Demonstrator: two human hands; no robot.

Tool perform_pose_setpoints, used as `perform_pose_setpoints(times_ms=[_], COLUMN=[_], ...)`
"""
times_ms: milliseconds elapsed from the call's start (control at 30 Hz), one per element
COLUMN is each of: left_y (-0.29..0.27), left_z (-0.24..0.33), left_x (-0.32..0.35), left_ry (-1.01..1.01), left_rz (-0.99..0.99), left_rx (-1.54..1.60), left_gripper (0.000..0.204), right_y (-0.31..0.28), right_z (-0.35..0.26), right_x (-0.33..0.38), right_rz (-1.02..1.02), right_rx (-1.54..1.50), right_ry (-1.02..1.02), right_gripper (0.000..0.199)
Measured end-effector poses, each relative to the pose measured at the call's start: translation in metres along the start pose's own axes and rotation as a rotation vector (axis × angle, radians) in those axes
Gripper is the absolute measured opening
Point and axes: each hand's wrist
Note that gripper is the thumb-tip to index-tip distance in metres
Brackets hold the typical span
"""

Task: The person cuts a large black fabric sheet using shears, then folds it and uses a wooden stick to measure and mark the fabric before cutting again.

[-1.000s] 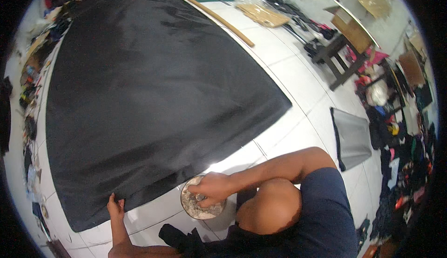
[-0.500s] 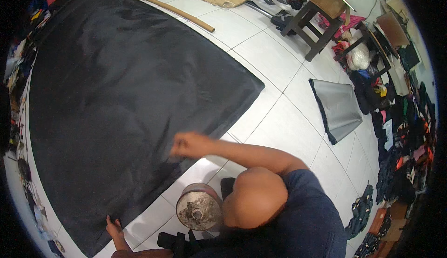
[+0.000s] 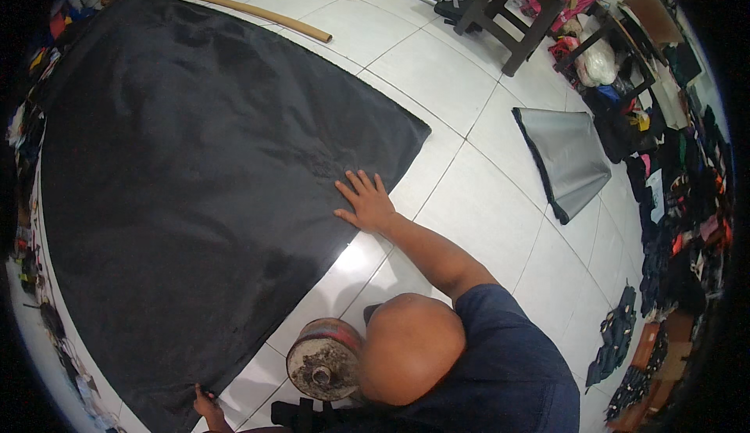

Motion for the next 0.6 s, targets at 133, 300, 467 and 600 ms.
perform_pose_setpoints(times_ms=[133,300,467,600], left_y=[0.009,0.004,-0.035,-0.017], left_z=[0.011,0.005,-0.025,-0.032], left_x=[0.017,0.009,-0.030,-0.020], left_ry=[-0.003,-0.047,0.003,-0.042], left_rz=[0.044,0.056,0.070,0.059], left_rx=[-0.008,-0.009,0.032,-0.053], left_gripper=[0.031,0.034,0.039,0.039], right_y=[-0.005,-0.005,-0.023,-0.014], right_z=[0.000,0.005,0.023,0.110], right_x=[-0.004,-0.001,-0.041,-0.066], right_rz=[-0.048,0.013,0.198,0.219], right_rx=[-0.032,-0.033,-0.291,-0.052], right_ry=[0.020,0.010,0.097,0.435], right_gripper=[0.074,0.073,0.064,0.071])
Point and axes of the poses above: each hand's wrist, its own x-axis away from the middle knuckle, its own y-axis out of the palm, z = x × y, and after that the axes turned 11 degrees about y, right-handed
